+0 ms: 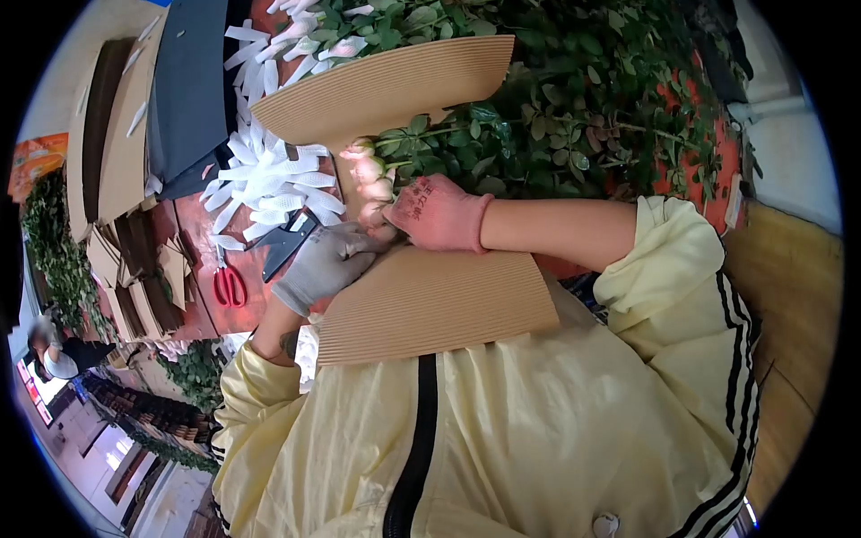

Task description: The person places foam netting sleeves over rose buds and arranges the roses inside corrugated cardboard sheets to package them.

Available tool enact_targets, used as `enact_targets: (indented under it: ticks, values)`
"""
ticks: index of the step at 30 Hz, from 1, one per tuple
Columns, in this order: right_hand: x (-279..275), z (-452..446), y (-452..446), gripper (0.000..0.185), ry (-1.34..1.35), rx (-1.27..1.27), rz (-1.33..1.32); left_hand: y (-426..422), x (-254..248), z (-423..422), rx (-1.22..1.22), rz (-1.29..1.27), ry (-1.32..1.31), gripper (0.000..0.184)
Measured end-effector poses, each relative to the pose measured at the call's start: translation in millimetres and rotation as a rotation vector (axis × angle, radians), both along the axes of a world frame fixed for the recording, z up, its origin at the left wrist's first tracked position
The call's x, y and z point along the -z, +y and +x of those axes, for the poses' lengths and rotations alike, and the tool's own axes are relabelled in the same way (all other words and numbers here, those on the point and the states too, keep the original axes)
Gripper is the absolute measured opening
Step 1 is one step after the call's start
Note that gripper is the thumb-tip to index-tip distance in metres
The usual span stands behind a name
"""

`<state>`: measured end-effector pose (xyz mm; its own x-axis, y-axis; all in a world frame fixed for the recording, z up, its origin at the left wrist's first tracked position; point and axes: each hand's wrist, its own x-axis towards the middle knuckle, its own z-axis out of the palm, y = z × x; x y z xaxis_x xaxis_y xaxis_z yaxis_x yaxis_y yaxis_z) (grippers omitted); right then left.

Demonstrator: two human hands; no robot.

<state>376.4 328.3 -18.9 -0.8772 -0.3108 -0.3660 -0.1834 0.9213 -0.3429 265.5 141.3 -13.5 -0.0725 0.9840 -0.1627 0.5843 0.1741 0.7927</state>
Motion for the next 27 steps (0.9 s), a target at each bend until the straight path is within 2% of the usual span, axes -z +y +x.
enact_targets:
  ticks: [1, 3, 5, 7, 8, 10, 12, 14, 16, 18, 20, 24, 25, 27]
  values:
    - [3.9, 2.7, 2.6, 0.029, 0.061, -0.019, -0.037, -3.1, -0.2, 1.3, -0.041, -0.076, -0.05, 0.019]
    - [9.3, 4.0, 3.4, 0.027, 0.013, -0.035, -0.036, -6.0, -0.8, 0.1, -0.088, -0.147, -0.096, 0.02]
    - [13.6, 5.3, 2.2, 0.026, -0.035, -0.049, -0.036, -6.3, -2.8, -1.6, 0.036, -0.194, -0.017, 0.028]
    - [18.2, 9.0, 0.3, 0.024, 0.143, -0.129, -0.006, -1.7, -14.0, 1.9, 0.035, -0.173, 0.058, 0.032]
    - [20.0, 8.4, 0.5, 0.024, 0.143, -0.128, -0.005, -0.2, -17.9, 3.7, 0.035, -0.155, 0.132, 0.036]
    - [21.9, 3.4, 0.5, 0.024, -0.001, -0.09, -0.076, -0.6, -8.8, 1.9, 0.037, -0.157, 0.069, 0.038]
    - [14.7, 8.0, 4.6, 0.024, 0.051, -0.061, -0.099, -2.1, -2.8, -0.3, 0.025, -0.158, 0.006, 0.04]
    - [1.8, 8.0, 6.3, 0.024, 0.104, -0.035, -0.117, -1.6, -2.7, -2.2, 0.07, -0.295, 0.055, 0.041]
    - [-9.1, 4.6, 7.0, 0.023, 0.16, 0.049, 0.104, 1.2, -12.1, -2.9, 0.058, -0.371, 0.088, 0.041]
    - [2.3, 2.0, 7.2, 0.02, 0.239, 0.033, 0.091, 4.3, -17.4, -4.4, 0.067, -0.449, 0.121, 0.041]
    - [6.0, -4.0, 3.1, 0.016, 0.114, -0.068, 0.148, 5.7, -18.2, -4.3, 0.061, -0.488, 0.167, 0.041]
    - [28.1, -0.1, 18.6, 0.012, 0.445, -0.188, 0.096, 10.4, -30.6, -7.4, 0.076, -0.534, 0.163, 0.039]
    - [26.5, -2.6, 17.4, 0.012, 0.445, -0.189, 0.087, 10.8, -30.8, -8.0, 0.084, -0.546, 0.162, 0.039]
    - [22.0, -5.3, 14.1, 0.011, 0.272, -0.249, 0.157, 9.1, -29.9, -7.9, 0.1, -0.566, 0.156, 0.039]
